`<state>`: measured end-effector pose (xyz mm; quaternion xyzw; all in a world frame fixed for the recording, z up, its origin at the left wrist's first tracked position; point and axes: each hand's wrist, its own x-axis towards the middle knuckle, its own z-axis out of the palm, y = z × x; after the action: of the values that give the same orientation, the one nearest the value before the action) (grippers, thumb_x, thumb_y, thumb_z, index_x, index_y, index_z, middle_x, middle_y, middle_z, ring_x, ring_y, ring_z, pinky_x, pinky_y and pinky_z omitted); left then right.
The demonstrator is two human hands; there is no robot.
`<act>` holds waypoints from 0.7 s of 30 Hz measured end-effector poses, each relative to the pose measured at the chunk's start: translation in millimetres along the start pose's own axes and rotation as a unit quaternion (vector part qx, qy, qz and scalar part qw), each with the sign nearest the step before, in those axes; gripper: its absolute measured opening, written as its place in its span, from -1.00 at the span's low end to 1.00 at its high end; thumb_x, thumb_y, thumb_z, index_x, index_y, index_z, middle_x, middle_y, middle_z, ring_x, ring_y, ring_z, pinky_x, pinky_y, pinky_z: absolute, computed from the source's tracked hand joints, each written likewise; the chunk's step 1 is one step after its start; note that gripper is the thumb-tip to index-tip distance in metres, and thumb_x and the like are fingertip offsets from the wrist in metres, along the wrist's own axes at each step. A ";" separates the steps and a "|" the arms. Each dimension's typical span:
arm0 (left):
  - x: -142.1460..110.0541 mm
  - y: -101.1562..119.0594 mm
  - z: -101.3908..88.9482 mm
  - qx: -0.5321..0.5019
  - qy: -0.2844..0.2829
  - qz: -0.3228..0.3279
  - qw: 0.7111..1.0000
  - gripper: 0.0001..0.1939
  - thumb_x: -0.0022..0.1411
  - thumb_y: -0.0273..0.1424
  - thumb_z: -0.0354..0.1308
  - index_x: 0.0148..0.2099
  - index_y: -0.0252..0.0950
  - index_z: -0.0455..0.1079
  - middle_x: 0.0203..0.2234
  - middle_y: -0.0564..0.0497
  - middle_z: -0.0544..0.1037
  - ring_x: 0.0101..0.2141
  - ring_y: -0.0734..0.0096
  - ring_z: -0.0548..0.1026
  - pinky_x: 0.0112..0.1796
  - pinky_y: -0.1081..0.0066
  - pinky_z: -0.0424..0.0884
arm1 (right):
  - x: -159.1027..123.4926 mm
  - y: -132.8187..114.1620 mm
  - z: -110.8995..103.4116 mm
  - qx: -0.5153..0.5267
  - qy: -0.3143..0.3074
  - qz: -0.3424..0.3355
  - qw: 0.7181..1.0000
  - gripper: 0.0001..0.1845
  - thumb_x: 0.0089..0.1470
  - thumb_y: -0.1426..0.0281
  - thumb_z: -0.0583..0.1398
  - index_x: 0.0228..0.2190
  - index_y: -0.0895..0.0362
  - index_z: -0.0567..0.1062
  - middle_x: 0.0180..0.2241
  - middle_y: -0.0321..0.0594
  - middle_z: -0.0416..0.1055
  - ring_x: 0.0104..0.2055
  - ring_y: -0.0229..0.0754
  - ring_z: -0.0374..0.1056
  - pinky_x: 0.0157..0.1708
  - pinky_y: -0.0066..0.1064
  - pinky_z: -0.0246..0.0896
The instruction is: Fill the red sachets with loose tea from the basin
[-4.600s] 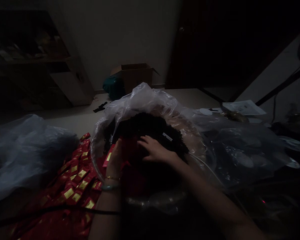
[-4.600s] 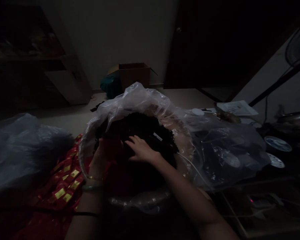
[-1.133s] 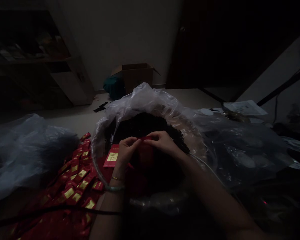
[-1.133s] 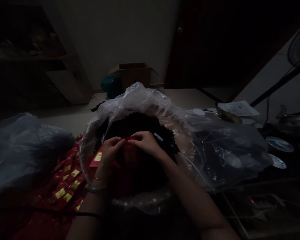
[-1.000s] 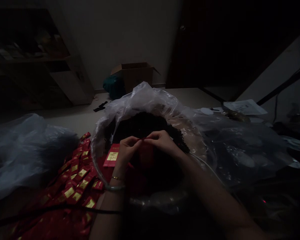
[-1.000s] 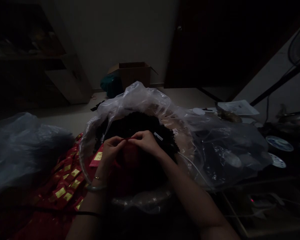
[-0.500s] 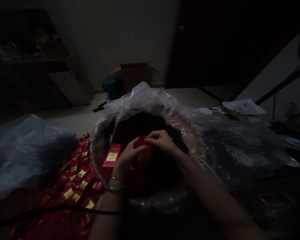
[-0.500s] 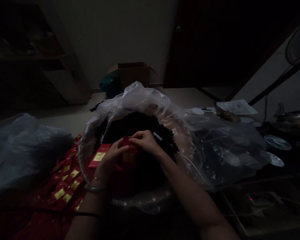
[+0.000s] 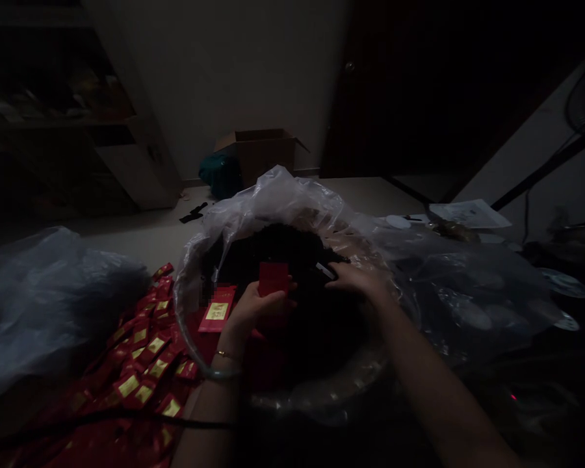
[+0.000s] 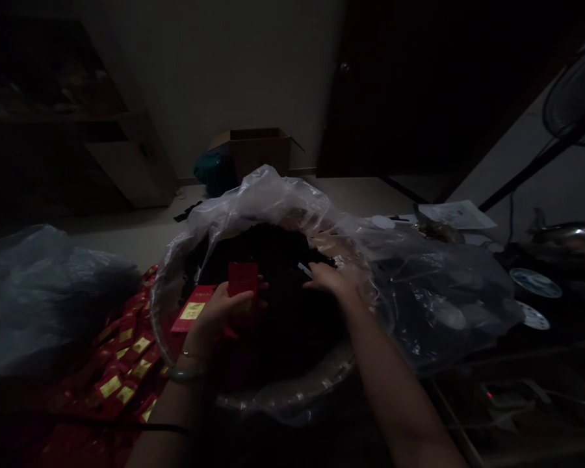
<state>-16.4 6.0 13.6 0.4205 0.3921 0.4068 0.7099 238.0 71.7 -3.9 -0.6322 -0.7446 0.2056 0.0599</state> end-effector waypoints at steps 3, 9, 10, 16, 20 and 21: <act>-0.2 0.5 0.3 -0.003 0.009 0.014 1.000 -0.42 -0.14 -0.27 0.37 -0.04 -0.40 0.41 -0.10 -0.28 0.54 -0.41 0.24 0.58 -0.38 0.37 0.46 | 3.1 10.9 10.1 -0.007 -0.047 0.024 0.999 -0.56 -0.20 0.41 0.34 -0.18 0.18 0.51 -0.21 -0.02 0.51 -0.19 -0.01 0.44 -0.22 -0.37 0.27; 2.8 -3.2 -4.8 0.006 0.021 0.036 0.999 -0.42 -0.14 -0.26 0.36 -0.04 -0.38 0.41 -0.15 -0.25 0.57 -0.47 0.29 0.57 -0.40 0.36 0.46 | 7.4 9.1 16.0 0.026 -0.067 0.047 0.996 -0.61 -0.02 0.41 0.24 -0.11 0.27 0.47 -0.11 0.05 0.47 -0.13 0.00 0.42 -0.19 -0.36 0.27; 3.5 -4.0 -5.8 0.008 0.021 0.038 0.999 -0.42 -0.14 -0.26 0.36 -0.04 -0.38 0.41 -0.17 -0.24 0.58 -0.48 0.30 0.57 -0.41 0.35 0.46 | 6.8 9.4 12.8 0.036 -0.064 0.047 0.996 -0.63 0.01 0.40 0.23 -0.11 0.27 0.47 -0.11 0.04 0.47 -0.13 0.00 0.42 -0.19 -0.36 0.27; 3.5 -3.2 -3.0 0.034 0.017 0.018 0.999 -0.41 -0.18 -0.26 0.38 -0.07 -0.41 0.44 -0.22 -0.24 0.59 -0.49 0.32 0.55 -0.41 0.36 0.45 | -10.2 1.9 -26.4 0.179 0.013 0.014 0.984 -0.55 0.12 0.29 0.14 0.03 0.19 0.38 -0.08 -0.10 0.47 -0.20 -0.14 0.43 -0.25 -0.38 0.31; 1.5 -2.3 2.1 0.073 0.024 -0.006 0.997 -0.49 -0.16 -0.26 0.36 -0.13 -0.40 0.47 -0.30 -0.17 0.61 -0.48 0.35 0.54 -0.43 0.42 0.42 | -32.4 -34.3 -43.6 0.309 0.009 -0.041 0.950 -0.44 -0.03 0.24 0.26 0.03 0.12 0.40 -0.20 -0.15 0.53 -0.36 -0.17 0.45 -0.40 -0.37 0.34; 1.4 -2.7 2.6 0.086 0.023 -0.010 0.996 -0.52 -0.16 -0.26 0.35 -0.16 -0.41 0.48 -0.36 -0.13 0.61 -0.50 0.38 0.52 -0.45 0.44 0.40 | -37.6 -46.2 -44.9 0.300 0.001 -0.072 0.951 -0.45 -0.07 0.24 0.29 -0.01 0.10 0.44 -0.20 -0.17 0.53 -0.30 -0.14 0.45 -0.35 -0.36 0.36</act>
<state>-12.9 5.7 11.7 0.4663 0.4462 0.3741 0.6660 218.6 40.3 61.0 -0.5301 -0.6922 0.4135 0.2624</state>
